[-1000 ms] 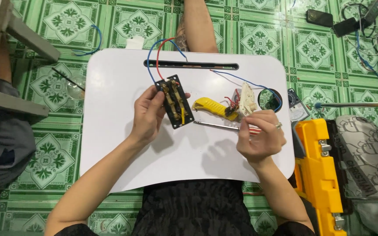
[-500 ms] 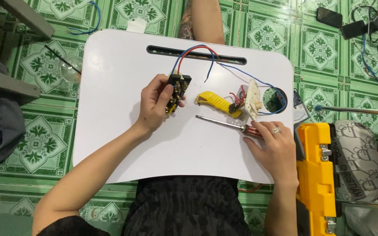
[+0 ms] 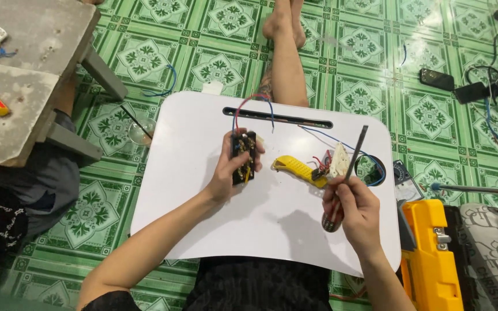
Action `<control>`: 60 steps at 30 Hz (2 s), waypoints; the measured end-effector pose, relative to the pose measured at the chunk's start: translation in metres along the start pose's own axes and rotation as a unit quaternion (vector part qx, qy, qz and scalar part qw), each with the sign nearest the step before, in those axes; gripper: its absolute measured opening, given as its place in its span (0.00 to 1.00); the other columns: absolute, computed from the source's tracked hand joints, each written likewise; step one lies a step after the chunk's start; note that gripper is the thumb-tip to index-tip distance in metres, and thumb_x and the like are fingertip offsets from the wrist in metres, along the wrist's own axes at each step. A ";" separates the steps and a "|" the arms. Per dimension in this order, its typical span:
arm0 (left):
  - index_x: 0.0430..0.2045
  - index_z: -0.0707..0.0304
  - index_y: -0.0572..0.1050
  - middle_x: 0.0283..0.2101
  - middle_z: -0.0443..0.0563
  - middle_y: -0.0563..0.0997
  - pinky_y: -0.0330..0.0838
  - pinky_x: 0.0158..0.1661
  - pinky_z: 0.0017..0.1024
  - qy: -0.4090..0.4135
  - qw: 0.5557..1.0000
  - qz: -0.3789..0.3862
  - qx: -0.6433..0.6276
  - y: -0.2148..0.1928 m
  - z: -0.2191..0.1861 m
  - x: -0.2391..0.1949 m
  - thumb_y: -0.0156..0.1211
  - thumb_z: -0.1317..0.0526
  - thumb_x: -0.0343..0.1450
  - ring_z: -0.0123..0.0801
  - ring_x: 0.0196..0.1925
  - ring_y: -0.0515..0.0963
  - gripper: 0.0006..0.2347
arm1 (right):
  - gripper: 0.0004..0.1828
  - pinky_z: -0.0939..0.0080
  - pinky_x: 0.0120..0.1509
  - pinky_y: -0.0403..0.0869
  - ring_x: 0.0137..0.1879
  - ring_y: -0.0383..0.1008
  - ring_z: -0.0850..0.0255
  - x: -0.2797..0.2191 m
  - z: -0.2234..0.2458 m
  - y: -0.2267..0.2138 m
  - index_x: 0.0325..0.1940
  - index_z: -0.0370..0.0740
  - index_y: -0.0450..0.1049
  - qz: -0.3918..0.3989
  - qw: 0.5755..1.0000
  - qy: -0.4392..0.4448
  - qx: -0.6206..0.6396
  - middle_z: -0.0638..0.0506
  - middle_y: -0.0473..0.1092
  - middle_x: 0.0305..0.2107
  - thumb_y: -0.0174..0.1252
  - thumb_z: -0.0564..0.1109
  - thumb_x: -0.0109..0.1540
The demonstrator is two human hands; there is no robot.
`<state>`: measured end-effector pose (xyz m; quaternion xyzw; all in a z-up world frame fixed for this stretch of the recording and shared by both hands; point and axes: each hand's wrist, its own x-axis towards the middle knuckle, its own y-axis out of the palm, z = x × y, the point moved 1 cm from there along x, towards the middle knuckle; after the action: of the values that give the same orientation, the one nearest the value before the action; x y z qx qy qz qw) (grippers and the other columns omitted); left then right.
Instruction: The person sits on the floor and uses a screwdriver to tighten screws on a black electrical switch while holding it with the other hand. The person adjusts the wires and continues to secure the internal components of the switch.
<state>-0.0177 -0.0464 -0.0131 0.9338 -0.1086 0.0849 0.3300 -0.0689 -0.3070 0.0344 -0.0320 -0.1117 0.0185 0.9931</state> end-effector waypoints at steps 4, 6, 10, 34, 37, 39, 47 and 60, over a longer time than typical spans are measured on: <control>0.66 0.73 0.60 0.36 0.55 0.73 0.81 0.35 0.36 -0.053 0.996 0.076 -0.017 0.008 0.008 -0.008 0.63 0.67 0.69 0.35 0.39 0.75 0.29 | 0.10 0.57 0.35 0.77 0.33 0.73 0.54 0.024 -0.026 0.030 0.42 0.31 0.71 0.039 0.975 -0.056 0.213 0.41 0.66 0.35 0.45 0.37 0.71; 0.55 0.72 0.71 0.42 0.59 0.80 0.80 0.40 0.32 -0.036 0.982 0.122 0.138 0.007 0.020 -0.014 0.79 0.68 0.59 0.36 0.40 0.83 0.30 | 0.11 0.51 0.52 0.76 0.44 0.73 0.52 0.033 -0.030 0.044 0.46 0.32 0.72 0.064 0.955 -0.074 0.280 0.45 0.61 0.39 0.43 0.37 0.72; 0.46 0.66 0.72 0.40 0.58 0.83 0.76 0.33 0.25 -0.080 0.972 0.122 0.182 0.024 0.006 -0.019 0.80 0.65 0.59 0.33 0.39 0.82 0.25 | 0.12 0.49 0.61 0.74 0.50 0.72 0.53 0.033 -0.052 0.052 0.50 0.35 0.73 0.041 0.936 -0.065 0.342 0.49 0.61 0.39 0.44 0.39 0.73; 0.41 0.64 0.75 0.37 0.58 0.84 0.81 0.40 0.31 -0.031 0.966 0.076 0.244 0.033 0.008 -0.025 0.80 0.62 0.61 0.33 0.38 0.84 0.20 | 0.15 0.47 0.66 0.75 0.52 0.81 0.55 0.040 -0.057 -0.015 0.53 0.53 0.79 -0.132 0.912 0.045 0.386 0.55 0.80 0.39 0.49 0.55 0.73; 0.44 0.63 0.75 0.39 0.57 0.86 0.80 0.43 0.30 -0.048 0.971 0.069 0.223 0.031 0.010 -0.025 0.77 0.64 0.63 0.30 0.40 0.82 0.18 | 0.13 0.46 0.72 0.72 0.53 0.80 0.54 0.053 -0.050 -0.034 0.52 0.54 0.79 -0.132 0.926 -0.086 0.343 0.51 0.79 0.42 0.50 0.54 0.71; 0.46 0.66 0.71 0.42 0.62 0.84 0.83 0.42 0.30 -0.062 0.991 0.024 0.117 0.031 0.009 -0.018 0.73 0.69 0.65 0.30 0.41 0.83 0.19 | 0.15 0.45 0.57 0.78 0.31 0.77 0.55 0.052 -0.036 -0.042 0.60 0.45 0.74 -0.113 0.960 -0.180 0.182 0.46 0.72 0.26 0.46 0.48 0.74; 0.49 0.58 0.66 0.40 0.53 0.82 0.80 0.35 0.26 -0.043 0.990 -0.118 0.062 -0.023 -0.022 0.012 0.68 0.58 0.69 0.30 0.37 0.81 0.19 | 0.08 0.64 0.30 0.66 0.20 0.61 0.65 0.063 -0.008 -0.029 0.48 0.33 0.82 0.000 0.954 -0.246 -0.171 0.52 0.61 0.15 0.61 0.34 0.65; 0.47 0.55 0.70 0.34 0.60 0.84 0.75 0.31 0.23 -0.031 0.981 -0.191 0.019 -0.057 -0.021 0.025 0.68 0.54 0.69 0.30 0.31 0.83 0.16 | 0.09 0.73 0.27 0.59 0.17 0.50 0.70 0.050 -0.018 -0.014 0.41 0.37 0.85 0.051 0.955 -0.240 -0.167 0.57 0.48 0.05 0.65 0.33 0.58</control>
<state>0.0190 0.0063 -0.0258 0.9456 0.0627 -0.0064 0.3193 -0.0159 -0.3201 0.0292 -0.1972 -0.3460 0.0573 0.9155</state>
